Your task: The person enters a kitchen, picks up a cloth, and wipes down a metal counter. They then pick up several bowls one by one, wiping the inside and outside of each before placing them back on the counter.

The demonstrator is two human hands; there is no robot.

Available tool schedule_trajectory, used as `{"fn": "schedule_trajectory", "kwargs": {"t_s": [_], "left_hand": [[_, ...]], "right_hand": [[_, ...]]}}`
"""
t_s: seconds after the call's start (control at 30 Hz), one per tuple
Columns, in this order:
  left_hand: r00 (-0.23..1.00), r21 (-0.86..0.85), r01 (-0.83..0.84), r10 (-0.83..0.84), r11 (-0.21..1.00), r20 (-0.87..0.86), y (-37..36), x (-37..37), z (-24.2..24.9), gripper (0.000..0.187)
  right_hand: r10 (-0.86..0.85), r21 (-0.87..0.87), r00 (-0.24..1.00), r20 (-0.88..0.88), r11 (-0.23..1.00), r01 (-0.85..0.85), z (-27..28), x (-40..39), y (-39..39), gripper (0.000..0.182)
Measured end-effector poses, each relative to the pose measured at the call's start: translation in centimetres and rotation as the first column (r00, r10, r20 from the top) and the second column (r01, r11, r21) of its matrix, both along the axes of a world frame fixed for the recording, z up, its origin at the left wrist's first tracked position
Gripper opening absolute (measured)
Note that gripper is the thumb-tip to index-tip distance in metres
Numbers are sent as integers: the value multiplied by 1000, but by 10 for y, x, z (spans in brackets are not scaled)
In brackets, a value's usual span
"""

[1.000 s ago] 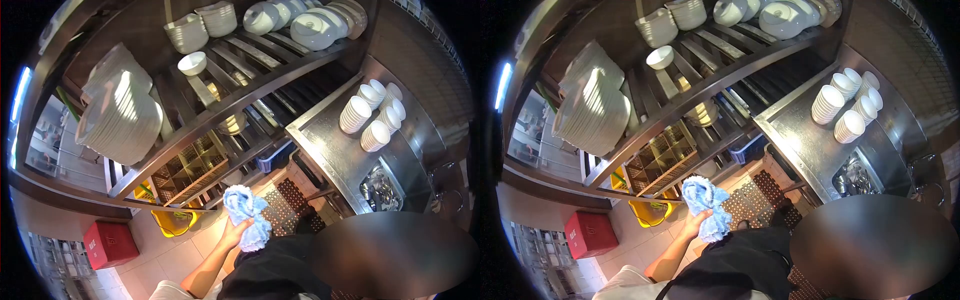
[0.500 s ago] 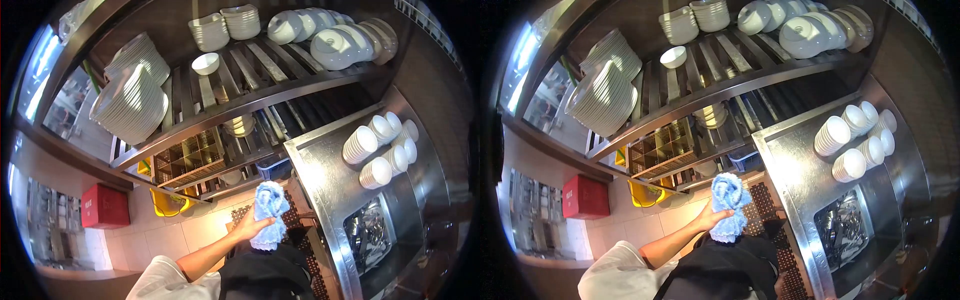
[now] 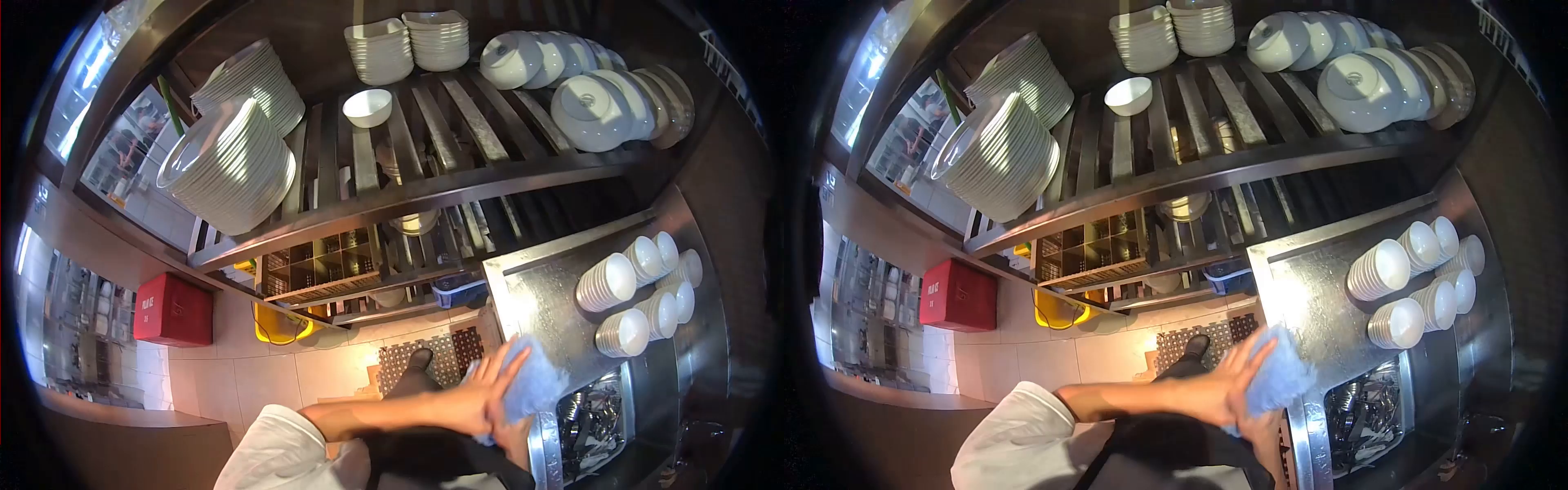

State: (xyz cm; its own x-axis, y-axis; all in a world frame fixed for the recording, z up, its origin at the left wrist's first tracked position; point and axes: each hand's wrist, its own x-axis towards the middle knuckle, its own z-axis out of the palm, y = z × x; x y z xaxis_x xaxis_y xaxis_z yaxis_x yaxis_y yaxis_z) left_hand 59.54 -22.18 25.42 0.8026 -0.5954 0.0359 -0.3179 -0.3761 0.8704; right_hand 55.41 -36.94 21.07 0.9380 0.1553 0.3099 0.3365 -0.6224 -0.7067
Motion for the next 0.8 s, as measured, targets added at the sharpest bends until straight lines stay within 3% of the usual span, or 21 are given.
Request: {"fn": "schedule_trajectory", "kwargs": {"t_s": [0.03, 0.07, 0.1, 0.13, 0.17, 0.2, 0.23, 0.27, 0.3, 0.33, 0.4, 0.43, 0.5, 0.53, 0.63, 0.67, 0.7, 0.77, 0.8], "left_hand": [[993, 44, 80, -83, 996, 78, 22, 23, 18, 118], [964, -6, 265, -264, 964, 23, 51, 47, 40, 115], [916, -89, 401, -402, 912, 14, 82, 68, 62, 108], [921, -176, 385, -388, 906, 18, 110, 92, 79, 91], [919, 22, 142, -140, 990, 368, 134, 119, 101, 72], [928, -167, -258, 292, 952, 229, 154, 141, 116, 57], [719, 120, -694, 689, 710, 86, 183, 180, 112, 59], [474, 2, -873, 847, 487, 241, 201, 216, 117, 68], [270, -159, -897, 796, 412, 541, 246, 268, 91, 77], [75, -84, -985, 815, 150, 574, 271, 312, 73, 73], [259, 105, -966, 882, 237, 393, 312, 370, 55, 60], [267, 105, -964, 882, 246, 388, 317, 379, 54, 60], [418, 249, -880, 908, 405, 1, 325, 396, 49, 45], [378, 152, -912, 924, 381, -55, 323, 400, 48, 38], [425, 41, -905, 905, 424, -3, 325, 395, 58, 37], [497, 74, -868, 854, 492, 153, 322, 385, 69, 36], [503, 76, -864, 851, 498, 152, 312, 370, 84, 36], [720, 230, -693, 675, 683, 164, 283, 331, 116, 40], [773, 184, -634, 624, 751, 114, 266, 310, 125, 39]], "right_hand": [[3, -6, 1000, -2, 1000, -3, 9, 19, 12, 62], [-107, 346, 960, -257, 918, 195, 19, 37, 23, 52], [-112, 579, 847, -519, 683, 445, 24, 45, 32, 41], [-117, 574, 846, -521, 685, 448, 23, 50, 34, 41], [-48, 654, 868, -493, 638, 407, 21, 58, 32, 34], [18, 726, 888, -460, 583, 364, 21, 63, 32, 26], [11, 722, 888, -460, 586, 367, 29, 68, 39, 26], [64, 761, 872, -486, 521, 386, 41, 74, 45, 26], [118, 794, 855, -505, 452, 407, 48, 78, 51, 27], [108, 792, 855, -507, 450, 412, 36, 77, 51, 27], [33, 767, 865, -501, 480, 426, 0, 70, 44, 35], [23, 764, 865, -502, 480, 431, 4, 68, 49, 35], [-49, 750, 845, -532, 436, 497, 13, 62, 59, 37], [-57, 748, 844, -534, 435, 502, 18, 61, 61, 37], [-51, 733, 789, -612, 338, 590, 27, 55, 62, 38], [-38, 758, 793, -608, 268, 594, 29, 54, 59, 40], [-25, 780, 798, -602, 197, 595, 30, 53, 56, 41], [-52, 796, 811, -582, 166, 582, 31, 55, 44, 42], [-80, 812, 824, -561, 140, 566, 32, 56, 38, 43]]}}
